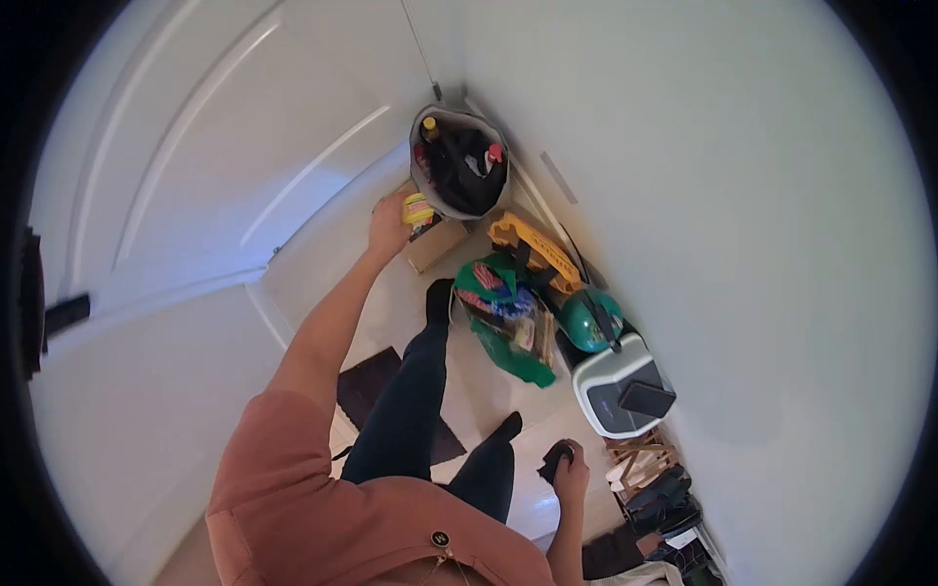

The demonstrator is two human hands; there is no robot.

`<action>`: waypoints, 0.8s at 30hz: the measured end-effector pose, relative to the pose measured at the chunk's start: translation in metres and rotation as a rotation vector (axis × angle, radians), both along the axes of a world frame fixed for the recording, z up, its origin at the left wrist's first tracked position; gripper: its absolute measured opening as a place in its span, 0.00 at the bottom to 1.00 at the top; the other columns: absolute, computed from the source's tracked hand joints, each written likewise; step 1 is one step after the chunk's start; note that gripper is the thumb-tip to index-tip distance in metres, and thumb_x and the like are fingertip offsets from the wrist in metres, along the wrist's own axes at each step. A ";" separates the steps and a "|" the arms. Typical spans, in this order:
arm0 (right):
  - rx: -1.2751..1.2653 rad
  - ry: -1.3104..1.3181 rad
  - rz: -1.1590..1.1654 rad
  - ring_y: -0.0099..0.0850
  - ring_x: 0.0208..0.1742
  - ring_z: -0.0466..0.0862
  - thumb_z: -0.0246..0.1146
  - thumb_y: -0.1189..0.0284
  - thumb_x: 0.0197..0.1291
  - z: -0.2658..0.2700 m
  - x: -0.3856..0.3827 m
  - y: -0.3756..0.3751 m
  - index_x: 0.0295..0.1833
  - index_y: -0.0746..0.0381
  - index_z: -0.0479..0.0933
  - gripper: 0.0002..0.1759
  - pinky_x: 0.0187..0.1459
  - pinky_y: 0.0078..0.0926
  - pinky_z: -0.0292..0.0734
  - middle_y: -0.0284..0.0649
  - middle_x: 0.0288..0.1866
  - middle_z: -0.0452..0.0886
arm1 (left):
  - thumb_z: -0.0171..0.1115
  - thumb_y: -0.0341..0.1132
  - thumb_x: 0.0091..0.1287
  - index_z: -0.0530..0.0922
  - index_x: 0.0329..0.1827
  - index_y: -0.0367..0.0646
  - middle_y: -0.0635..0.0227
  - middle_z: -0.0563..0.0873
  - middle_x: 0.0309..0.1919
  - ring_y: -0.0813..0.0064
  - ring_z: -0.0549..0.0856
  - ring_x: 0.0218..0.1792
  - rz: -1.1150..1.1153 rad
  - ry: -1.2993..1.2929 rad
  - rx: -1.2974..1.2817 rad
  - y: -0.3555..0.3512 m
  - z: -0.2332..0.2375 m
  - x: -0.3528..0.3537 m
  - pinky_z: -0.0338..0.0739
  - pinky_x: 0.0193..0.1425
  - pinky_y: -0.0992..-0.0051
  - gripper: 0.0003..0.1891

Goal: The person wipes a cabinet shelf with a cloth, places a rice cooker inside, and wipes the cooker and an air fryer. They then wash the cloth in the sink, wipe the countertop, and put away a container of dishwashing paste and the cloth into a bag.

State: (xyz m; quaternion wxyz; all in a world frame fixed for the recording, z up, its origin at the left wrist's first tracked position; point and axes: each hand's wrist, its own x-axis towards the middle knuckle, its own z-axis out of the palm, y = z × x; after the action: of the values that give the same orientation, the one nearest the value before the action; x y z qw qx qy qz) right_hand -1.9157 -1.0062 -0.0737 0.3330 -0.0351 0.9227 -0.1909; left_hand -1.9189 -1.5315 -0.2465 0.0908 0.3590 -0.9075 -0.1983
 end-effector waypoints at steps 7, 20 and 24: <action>0.031 -0.551 -0.011 0.39 0.32 0.80 0.55 0.58 0.60 -0.058 -0.041 -0.151 0.29 0.69 0.78 0.23 0.37 0.31 0.72 0.49 0.26 0.79 | 0.66 0.35 0.43 0.73 0.49 0.44 0.60 0.80 0.42 0.59 0.78 0.48 -0.386 -0.275 0.198 -0.043 -0.123 -0.096 0.73 0.51 0.62 0.26; -0.314 -0.476 -0.813 0.45 0.55 0.74 0.55 0.69 0.57 -0.350 -0.135 -0.432 0.57 0.71 0.66 0.24 0.53 0.39 0.69 0.58 0.54 0.73 | 0.67 0.44 0.42 0.70 0.56 0.40 0.51 0.81 0.43 0.55 0.81 0.45 -0.452 -0.524 0.462 -0.044 -0.158 -0.161 0.76 0.51 0.63 0.35; -0.051 -0.171 -0.473 0.46 0.47 0.79 0.51 0.72 0.57 -0.400 -0.143 -0.435 0.49 0.72 0.72 0.18 0.48 0.36 0.72 0.56 0.45 0.78 | 0.67 0.48 0.42 0.76 0.48 0.36 0.48 0.82 0.43 0.56 0.83 0.46 -0.590 -0.720 0.429 -0.071 -0.177 -0.175 0.77 0.51 0.63 0.31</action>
State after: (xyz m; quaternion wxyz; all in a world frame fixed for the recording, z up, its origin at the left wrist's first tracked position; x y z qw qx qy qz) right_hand -2.0587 -1.4408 -0.4733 0.3549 0.1899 0.8685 -0.2892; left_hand -2.0937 -1.6025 -0.4237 -0.3631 0.1438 -0.8828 -0.2612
